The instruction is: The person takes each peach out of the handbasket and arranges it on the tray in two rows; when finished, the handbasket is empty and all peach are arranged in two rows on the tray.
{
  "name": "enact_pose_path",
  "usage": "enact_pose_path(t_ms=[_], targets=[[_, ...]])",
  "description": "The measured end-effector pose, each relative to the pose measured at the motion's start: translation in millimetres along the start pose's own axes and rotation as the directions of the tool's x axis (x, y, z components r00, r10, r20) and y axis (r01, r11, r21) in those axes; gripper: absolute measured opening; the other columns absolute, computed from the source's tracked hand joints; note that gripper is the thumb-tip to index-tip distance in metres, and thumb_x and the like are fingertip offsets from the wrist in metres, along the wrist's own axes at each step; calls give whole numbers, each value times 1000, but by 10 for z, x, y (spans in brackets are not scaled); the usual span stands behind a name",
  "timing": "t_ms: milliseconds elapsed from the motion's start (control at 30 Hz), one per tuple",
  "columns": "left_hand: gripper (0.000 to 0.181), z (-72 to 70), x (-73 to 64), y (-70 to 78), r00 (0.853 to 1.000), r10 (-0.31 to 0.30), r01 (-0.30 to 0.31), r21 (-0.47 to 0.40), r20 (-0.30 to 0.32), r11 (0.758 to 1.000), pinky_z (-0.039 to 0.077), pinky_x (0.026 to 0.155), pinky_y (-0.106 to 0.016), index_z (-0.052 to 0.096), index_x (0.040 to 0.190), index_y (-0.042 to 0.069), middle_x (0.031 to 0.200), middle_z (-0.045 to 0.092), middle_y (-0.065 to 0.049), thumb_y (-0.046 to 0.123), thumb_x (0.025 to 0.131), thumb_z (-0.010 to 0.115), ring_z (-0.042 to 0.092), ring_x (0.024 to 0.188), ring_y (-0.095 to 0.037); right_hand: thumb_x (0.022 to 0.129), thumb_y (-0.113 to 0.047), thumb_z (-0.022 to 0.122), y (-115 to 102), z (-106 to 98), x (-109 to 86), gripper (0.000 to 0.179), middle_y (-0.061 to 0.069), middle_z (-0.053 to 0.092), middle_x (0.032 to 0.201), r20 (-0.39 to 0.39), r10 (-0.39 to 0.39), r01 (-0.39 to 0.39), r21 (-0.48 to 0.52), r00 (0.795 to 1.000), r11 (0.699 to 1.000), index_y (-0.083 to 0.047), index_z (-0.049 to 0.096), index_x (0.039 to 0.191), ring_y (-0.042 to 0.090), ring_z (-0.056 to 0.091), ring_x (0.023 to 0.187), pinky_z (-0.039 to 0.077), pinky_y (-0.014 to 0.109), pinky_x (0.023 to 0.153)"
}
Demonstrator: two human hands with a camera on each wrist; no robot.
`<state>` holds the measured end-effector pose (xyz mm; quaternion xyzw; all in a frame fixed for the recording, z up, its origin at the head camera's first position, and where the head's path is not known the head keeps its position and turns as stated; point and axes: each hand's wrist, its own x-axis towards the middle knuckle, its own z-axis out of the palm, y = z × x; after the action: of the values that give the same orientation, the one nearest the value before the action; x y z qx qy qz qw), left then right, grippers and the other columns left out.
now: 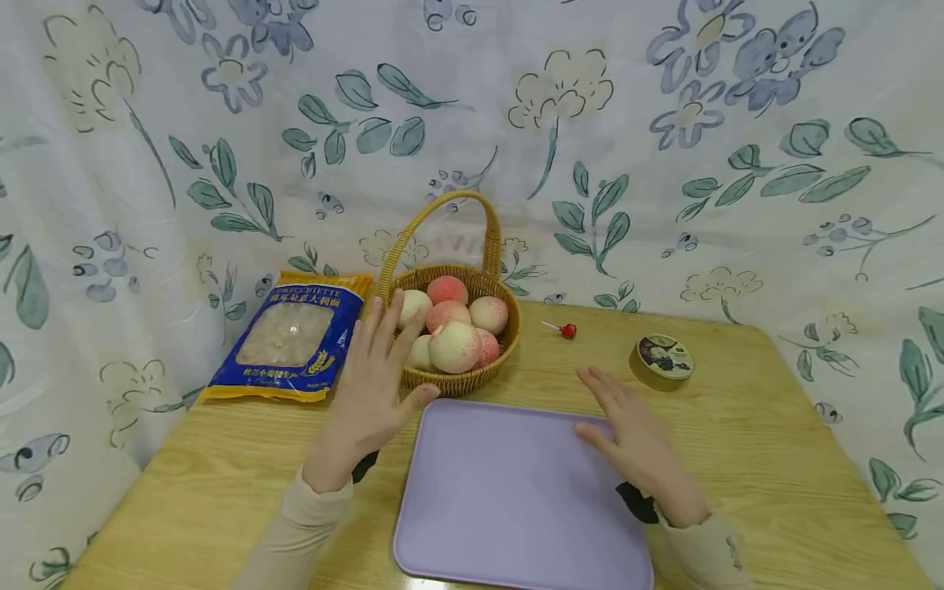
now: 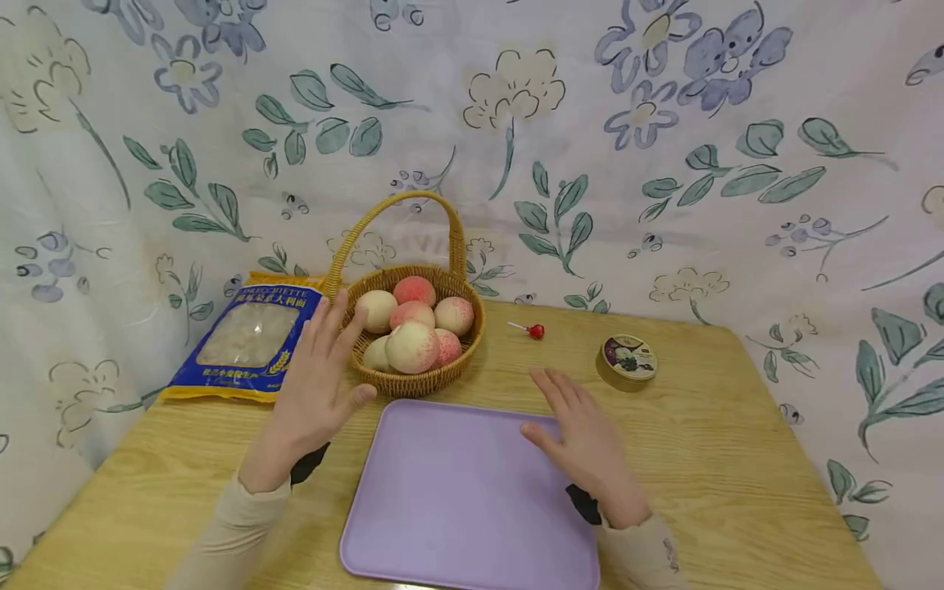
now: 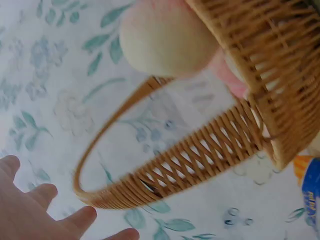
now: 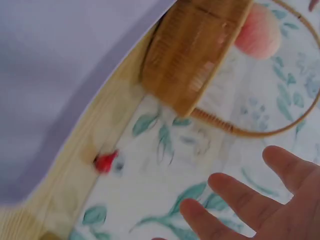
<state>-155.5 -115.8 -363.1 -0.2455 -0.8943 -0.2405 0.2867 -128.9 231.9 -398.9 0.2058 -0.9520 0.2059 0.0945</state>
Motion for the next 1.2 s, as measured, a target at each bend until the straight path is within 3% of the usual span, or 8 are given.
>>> enact_pose_path(t_ms=[167,300,467,633,767,900,1100,1200], targets=[[86,62,121,-236,997,-10,-5,-196,-78,981,11,113,-67,13,157,17,163,9,-16,74,92,16,10,148,-42,94,-31,64,-256,89,305,68,9,38,154,70,-46,30,208,996,978,-17,31,153,32,36,141,32,53,112],[90,117,147,-355,995,-47,17,-304,-92,953,10,113,-68,6,157,13,164,3,-16,73,93,21,9,149,-40,94,-22,66,-443,196,655,66,15,41,151,94,-122,74,402,988,913,-9,34,150,34,42,136,38,53,108],[92,147,109,-413,990,-99,62,-318,-103,946,13,114,-65,1,158,14,164,0,-14,74,91,23,9,150,-38,92,-18,68,-638,408,1101,64,18,45,146,113,-145,58,559,983,827,-6,37,147,36,48,131,44,51,103],[86,198,59,-414,991,-100,72,-262,-94,962,14,117,-60,-6,157,21,165,-4,-12,72,93,21,15,149,-37,88,-16,72,-824,670,1401,64,12,48,143,112,-115,29,577,987,816,-7,41,143,30,55,123,50,44,96],[82,217,64,-415,992,-84,61,-212,-99,975,17,118,-56,-9,156,24,164,-2,-16,69,95,19,23,146,-37,81,-17,80,-944,865,1527,69,8,53,136,22,-159,118,571,987,813,-9,44,140,23,59,113,52,37,92],[79,212,104,-440,991,-70,46,-208,-114,977,16,118,-56,-8,157,26,165,0,-14,67,96,21,11,151,-33,73,-13,86,-988,987,1586,78,8,55,134,-96,-208,225,561,973,797,-9,44,139,22,56,118,48,39,99],[77,229,152,-486,993,-70,44,-247,-99,968,13,119,-57,-8,156,29,165,-2,-9,67,96,21,6,152,-29,70,-16,89,-974,958,1545,85,8,54,132,-91,-56,101,615,994,782,-11,39,139,24,59,110,49,41,93],[77,245,184,-509,993,-57,30,-249,-101,968,12,120,-55,-8,156,28,165,-2,-10,67,96,20,5,152,-29,71,-12,87,-957,867,1482,84,10,51,135,-29,5,16,691,1000,722,-12,38,139,27,59,110,51,41,90]])
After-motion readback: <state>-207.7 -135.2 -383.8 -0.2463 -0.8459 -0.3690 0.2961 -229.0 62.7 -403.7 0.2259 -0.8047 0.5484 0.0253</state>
